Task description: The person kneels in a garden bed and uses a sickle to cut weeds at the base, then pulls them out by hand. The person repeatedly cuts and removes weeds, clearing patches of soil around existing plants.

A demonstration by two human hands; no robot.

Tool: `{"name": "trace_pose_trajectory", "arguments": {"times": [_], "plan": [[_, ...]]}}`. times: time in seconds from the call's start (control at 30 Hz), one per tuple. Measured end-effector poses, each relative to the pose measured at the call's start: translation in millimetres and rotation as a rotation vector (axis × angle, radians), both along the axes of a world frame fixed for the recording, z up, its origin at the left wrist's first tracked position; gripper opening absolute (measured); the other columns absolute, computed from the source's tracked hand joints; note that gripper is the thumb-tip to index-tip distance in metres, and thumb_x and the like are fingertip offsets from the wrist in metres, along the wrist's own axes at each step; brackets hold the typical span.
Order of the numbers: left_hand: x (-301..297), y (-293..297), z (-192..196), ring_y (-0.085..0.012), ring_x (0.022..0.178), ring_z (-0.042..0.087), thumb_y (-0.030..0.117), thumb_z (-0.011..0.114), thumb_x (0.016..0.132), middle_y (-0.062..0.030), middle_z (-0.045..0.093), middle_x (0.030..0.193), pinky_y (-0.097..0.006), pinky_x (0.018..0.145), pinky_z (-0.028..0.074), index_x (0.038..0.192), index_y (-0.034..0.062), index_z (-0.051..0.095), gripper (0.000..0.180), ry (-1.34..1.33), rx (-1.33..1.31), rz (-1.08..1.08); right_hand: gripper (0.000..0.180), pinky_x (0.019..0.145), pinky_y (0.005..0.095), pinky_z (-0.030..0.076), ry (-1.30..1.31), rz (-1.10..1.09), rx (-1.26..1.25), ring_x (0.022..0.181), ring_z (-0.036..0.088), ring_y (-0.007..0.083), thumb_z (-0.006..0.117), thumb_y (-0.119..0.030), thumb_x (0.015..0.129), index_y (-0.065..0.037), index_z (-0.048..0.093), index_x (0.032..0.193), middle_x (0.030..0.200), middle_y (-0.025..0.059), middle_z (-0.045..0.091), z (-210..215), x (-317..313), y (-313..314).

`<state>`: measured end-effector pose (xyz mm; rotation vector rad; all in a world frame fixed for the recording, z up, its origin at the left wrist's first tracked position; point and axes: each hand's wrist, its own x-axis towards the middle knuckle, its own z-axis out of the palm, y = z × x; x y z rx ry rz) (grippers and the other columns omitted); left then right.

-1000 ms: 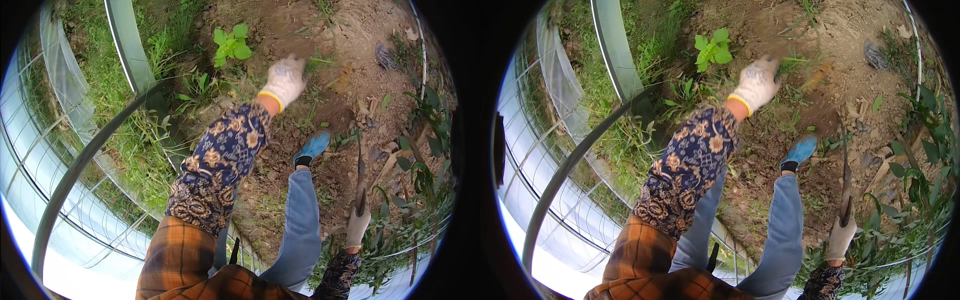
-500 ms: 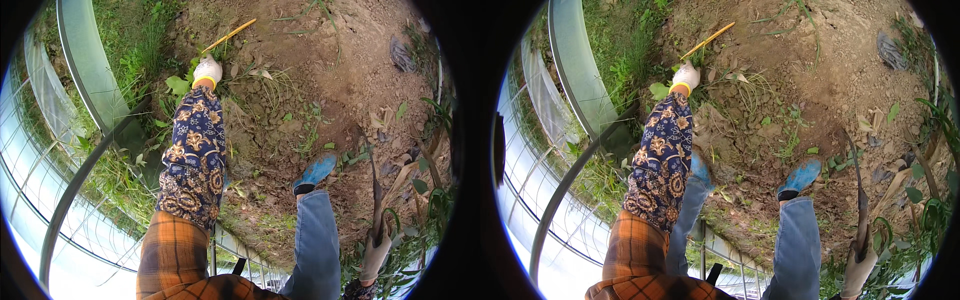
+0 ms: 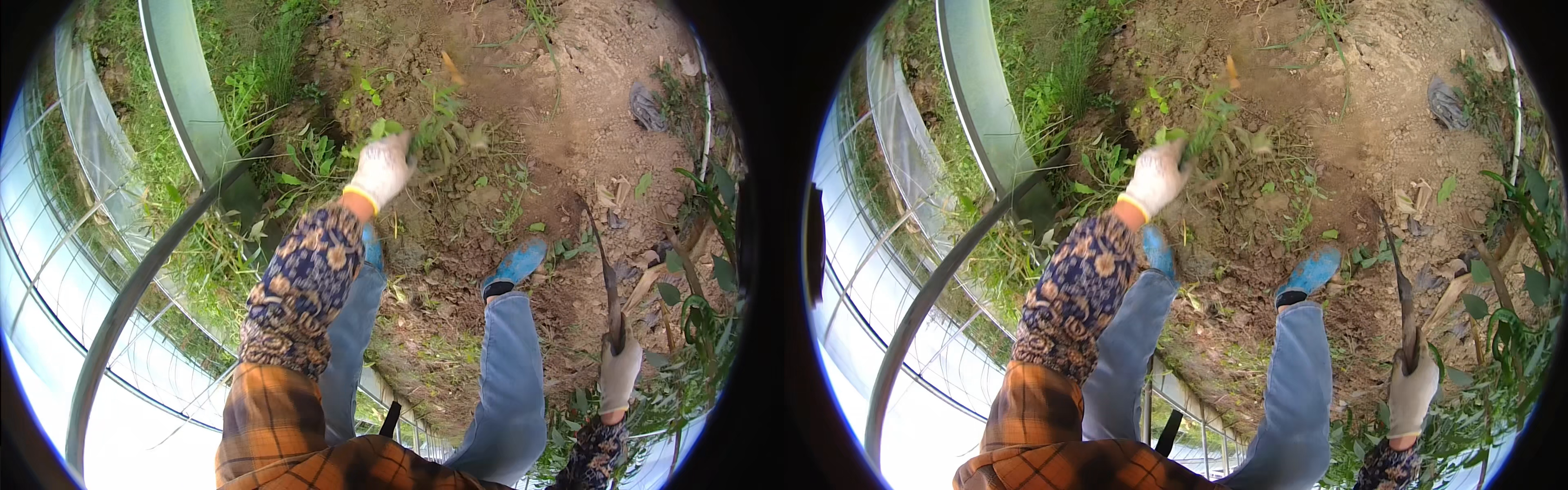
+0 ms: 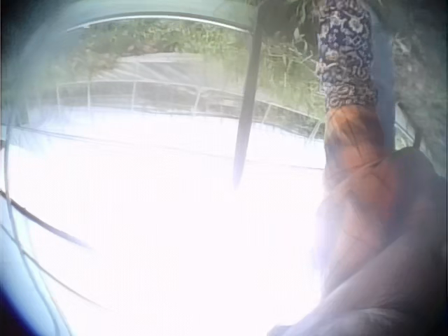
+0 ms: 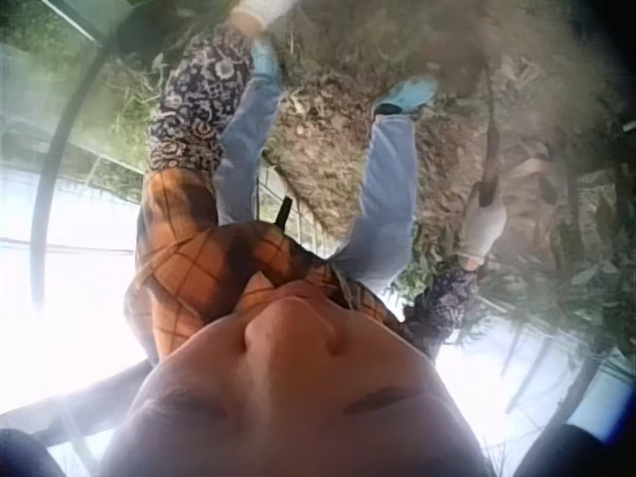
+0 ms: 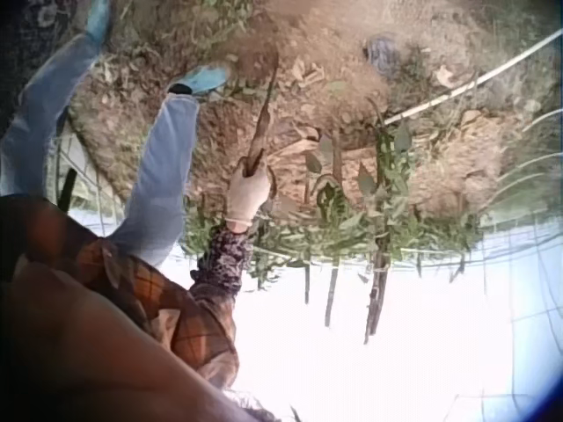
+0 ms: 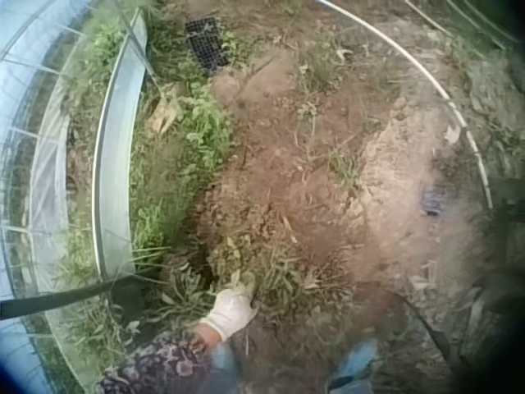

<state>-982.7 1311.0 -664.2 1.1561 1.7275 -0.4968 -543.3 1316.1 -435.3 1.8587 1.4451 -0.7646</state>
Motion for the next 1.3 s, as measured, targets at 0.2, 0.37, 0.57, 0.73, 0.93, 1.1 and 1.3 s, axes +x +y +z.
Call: {"name": "trace_pose_trajectory", "arguments": {"times": [0.2, 0.37, 0.57, 0.73, 0.93, 1.1, 1.3], "plan": [[-51.4, -71.5, 198.2, -0.0299, 0.083, 0.063, 0.015, 0.069, 0.074, -0.0121, 0.061, 0.093, -0.040, 0.071, 0.052, 0.107, 0.0083, 0.056, 0.036, 0.113, 0.297, -0.274, 0.032, 0.080, 0.0470, 0.047, -0.109, 0.103, -0.150, 0.090, 0.060, 0.0420, 0.067, -0.019, 0.083, 0.004, 0.063, 0.105, 0.092, 0.0237, 0.064, -7.5, 10.9, 18.2], [-185.0, -213.6, 352.7, -0.0271, 0.099, 0.061, 0.010, 0.066, 0.084, -0.0137, 0.059, 0.118, -0.040, 0.087, 0.053, 0.129, 0.0087, 0.049, 0.048, 0.684, 0.015, -0.084, 0.032, 0.082, 0.0478, 0.049, -0.060, 0.087, -0.200, 0.094, 0.063, 0.0411, 0.064, -0.023, 0.084, 0.000, 0.064, 0.106, 0.096, 0.0235, 0.067, -1.9, -5.9, 39.3], [-192.3, -259.9, 434.7, -0.0356, 0.129, 0.046, 0.031, 0.076, 0.075, -0.0189, 0.029, 0.152, -0.042, 0.105, 0.040, 0.148, 0.0085, 0.029, 0.090, 1.041, -0.557, 0.161, 0.027, 0.083, 0.0455, 0.051, 0.006, 0.142, -0.128, 0.094, 0.065, 0.0379, 0.062, -0.028, 0.083, -0.003, 0.066, 0.092, 0.094, 0.0207, 0.068, -12.9, -5.9, 24.9], [-174.9, -236.5, 417.7, -0.0353, 0.129, 0.047, 0.030, 0.076, 0.076, -0.0235, 0.039, 0.146, -0.040, 0.106, 0.039, 0.147, 0.0053, 0.029, 0.089, 0.945, -0.138, 0.570, 0.031, 0.082, 0.0449, 0.052, 0.062, 0.121, -0.081, 0.094, 0.065, 0.0347, 0.065, -0.034, 0.083, -0.005, 0.066, 0.093, 0.094, 0.0184, 0.069, 2.3, 10.6, 26.2], [-133.8, -136.1, 432.0, -0.0260, 0.122, 0.050, 0.034, 0.079, 0.079, -0.0134, 0.051, 0.135, -0.038, 0.100, 0.042, 0.141, 0.0037, 0.037, 0.081, 0.392, 0.977, 1.245, 0.036, 0.078, 0.0463, 0.051, 0.195, -0.065, 0.055, 0.090, 0.065, 0.0370, 0.064, -0.034, 0.084, -0.004, 0.065, 0.103, 0.091, 0.0212, 0.068, 41.6, 26.3, 58.4], [-172.4, -96.4, 435.5, -0.0189, 0.108, 0.057, 0.035, 0.078, 0.080, -0.0063, 0.060, 0.121, -0.031, 0.086, 0.049, 0.125, 0.0075, 0.054, 0.058, 0.274, 1.045, 1.648, 0.053, 0.082, 0.0490, 0.050, 0.339, -0.294, 0.201, 0.094, 0.064, 0.0415, 0.060, -0.031, 0.087, -0.012, 0.048, 0.135, 0.101, 0.0248, 0.066, 49.8, 11.7, 116.4], [-176.9, -84.5, 415.2, -0.0242, 0.085, 0.062, 0.035, 0.073, 0.084, -0.0111, 0.067, 0.103, -0.035, 0.076, 0.052, 0.113, -0.0057, 0.063, 0.051, 0.767, 0.994, 1.698, 0.049, 0.086, 0.0431, 0.052, 0.185, -0.328, 0.293, 0.097, 0.066, 0.0355, 0.064, -0.028, 0.083, -0.008, 0.055, 0.127, 0.102, 0.0181, 0.069, 22.6, -16.5, 218.9]]}}
